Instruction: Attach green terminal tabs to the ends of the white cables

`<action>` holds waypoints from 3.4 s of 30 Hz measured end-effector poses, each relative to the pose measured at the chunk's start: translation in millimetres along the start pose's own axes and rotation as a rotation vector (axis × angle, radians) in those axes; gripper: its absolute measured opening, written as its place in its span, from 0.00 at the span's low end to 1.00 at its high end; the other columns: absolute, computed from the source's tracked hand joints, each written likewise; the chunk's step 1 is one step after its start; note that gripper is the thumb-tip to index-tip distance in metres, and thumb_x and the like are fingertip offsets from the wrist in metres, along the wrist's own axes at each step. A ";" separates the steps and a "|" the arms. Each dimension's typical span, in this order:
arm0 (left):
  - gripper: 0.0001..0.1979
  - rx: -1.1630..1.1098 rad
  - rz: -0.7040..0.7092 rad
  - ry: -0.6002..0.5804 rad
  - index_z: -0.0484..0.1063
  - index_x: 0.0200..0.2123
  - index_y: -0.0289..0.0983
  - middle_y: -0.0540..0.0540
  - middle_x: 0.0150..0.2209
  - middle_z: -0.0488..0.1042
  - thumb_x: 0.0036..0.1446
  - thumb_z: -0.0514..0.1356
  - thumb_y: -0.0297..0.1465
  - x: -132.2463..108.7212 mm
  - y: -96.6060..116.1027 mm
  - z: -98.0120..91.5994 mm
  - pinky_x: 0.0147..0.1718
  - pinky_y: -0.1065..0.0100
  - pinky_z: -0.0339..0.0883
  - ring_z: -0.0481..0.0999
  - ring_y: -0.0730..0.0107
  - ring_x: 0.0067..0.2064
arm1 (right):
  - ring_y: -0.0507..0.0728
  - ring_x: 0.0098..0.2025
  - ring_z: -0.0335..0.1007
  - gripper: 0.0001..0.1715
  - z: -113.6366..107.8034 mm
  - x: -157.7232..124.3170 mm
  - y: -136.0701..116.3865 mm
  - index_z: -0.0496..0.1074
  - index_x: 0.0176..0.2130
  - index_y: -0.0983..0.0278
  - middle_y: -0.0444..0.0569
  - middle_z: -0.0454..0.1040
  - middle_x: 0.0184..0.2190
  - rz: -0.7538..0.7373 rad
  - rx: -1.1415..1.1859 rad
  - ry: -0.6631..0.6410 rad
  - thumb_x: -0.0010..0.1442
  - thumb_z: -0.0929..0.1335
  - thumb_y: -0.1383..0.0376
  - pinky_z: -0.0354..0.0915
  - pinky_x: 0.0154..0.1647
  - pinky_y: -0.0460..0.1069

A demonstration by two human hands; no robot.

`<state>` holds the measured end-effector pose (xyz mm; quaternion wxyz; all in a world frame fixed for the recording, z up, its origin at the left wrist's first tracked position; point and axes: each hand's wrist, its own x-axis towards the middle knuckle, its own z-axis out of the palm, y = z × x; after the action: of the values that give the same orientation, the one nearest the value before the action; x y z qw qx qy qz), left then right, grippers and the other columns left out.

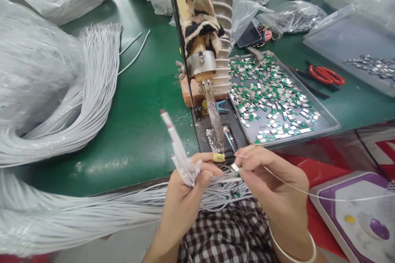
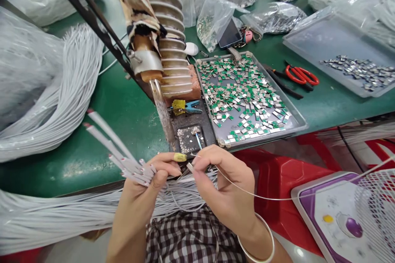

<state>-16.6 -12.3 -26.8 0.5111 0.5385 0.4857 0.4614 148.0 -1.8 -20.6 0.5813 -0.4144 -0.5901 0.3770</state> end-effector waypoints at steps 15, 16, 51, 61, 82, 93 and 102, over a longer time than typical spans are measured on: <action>0.06 0.120 0.057 0.003 0.72 0.30 0.40 0.55 0.27 0.68 0.62 0.62 0.28 -17.8 8.7 4.1 0.29 0.73 0.57 0.65 0.75 0.29 | 0.51 0.34 0.68 0.10 -3.3 -4.1 -8.6 0.76 0.38 0.63 0.44 0.76 0.30 -0.054 -0.030 -0.241 0.59 0.70 0.77 0.66 0.36 0.49; 0.07 0.131 0.050 -0.001 0.72 0.30 0.39 0.54 0.27 0.67 0.63 0.61 0.29 -18.1 9.0 4.5 0.29 0.73 0.56 0.64 0.75 0.29 | 0.51 0.34 0.68 0.11 -4.2 -3.7 -8.0 0.77 0.38 0.64 0.44 0.76 0.31 -0.054 -0.016 -0.252 0.59 0.69 0.77 0.67 0.36 0.49; 0.10 0.048 -0.008 0.180 0.74 0.26 0.36 0.48 0.33 0.81 0.59 0.60 0.29 -2.7 4.4 17.5 0.22 0.72 0.62 0.65 0.78 0.19 | 0.46 0.19 0.69 0.04 -15.0 19.4 -1.3 0.74 0.33 0.60 0.37 0.72 0.19 0.171 -0.255 0.023 0.60 0.70 0.69 0.64 0.19 0.39; 0.10 0.028 0.047 0.163 0.77 0.27 0.38 0.51 0.23 0.77 0.58 0.58 0.24 6.0 14.0 20.1 0.33 0.70 0.71 0.74 0.71 0.26 | 0.47 0.27 0.79 0.09 8.1 -2.0 -3.8 0.75 0.34 0.60 0.37 0.80 0.28 0.098 -0.084 0.073 0.57 0.72 0.75 0.74 0.30 0.36; 0.11 0.151 0.043 0.238 0.71 0.20 0.38 0.50 0.18 0.68 0.54 0.60 0.26 19.3 25.3 16.9 0.25 0.70 0.64 0.74 0.64 0.31 | 0.57 0.43 0.78 0.26 2.8 -4.4 0.6 0.76 0.51 0.57 0.47 0.79 0.46 -0.422 -0.601 0.127 0.57 0.71 0.78 0.78 0.46 0.51; 0.10 0.133 0.036 0.257 0.72 0.22 0.38 0.50 0.20 0.71 0.55 0.60 0.27 16.6 25.9 14.1 0.28 0.69 0.67 0.76 0.62 0.35 | 0.54 0.43 0.77 0.22 6.1 1.5 -8.6 0.77 0.48 0.62 0.48 0.78 0.44 -0.438 -0.572 0.094 0.56 0.71 0.79 0.76 0.47 0.47; 0.07 0.201 0.102 0.174 0.74 0.27 0.37 0.47 0.36 0.77 0.56 0.60 0.25 14.9 19.6 12.4 0.32 0.70 0.67 0.75 0.68 0.36 | 0.50 0.30 0.69 0.09 5.0 6.1 -4.3 0.72 0.37 0.63 0.43 0.72 0.28 -0.165 -0.439 0.031 0.63 0.64 0.75 0.67 0.32 0.46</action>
<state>-1.7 1.2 -7.9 0.3863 0.5687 0.5442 0.4808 142.9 2.4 -14.6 0.5151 -0.4869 -0.6809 0.1844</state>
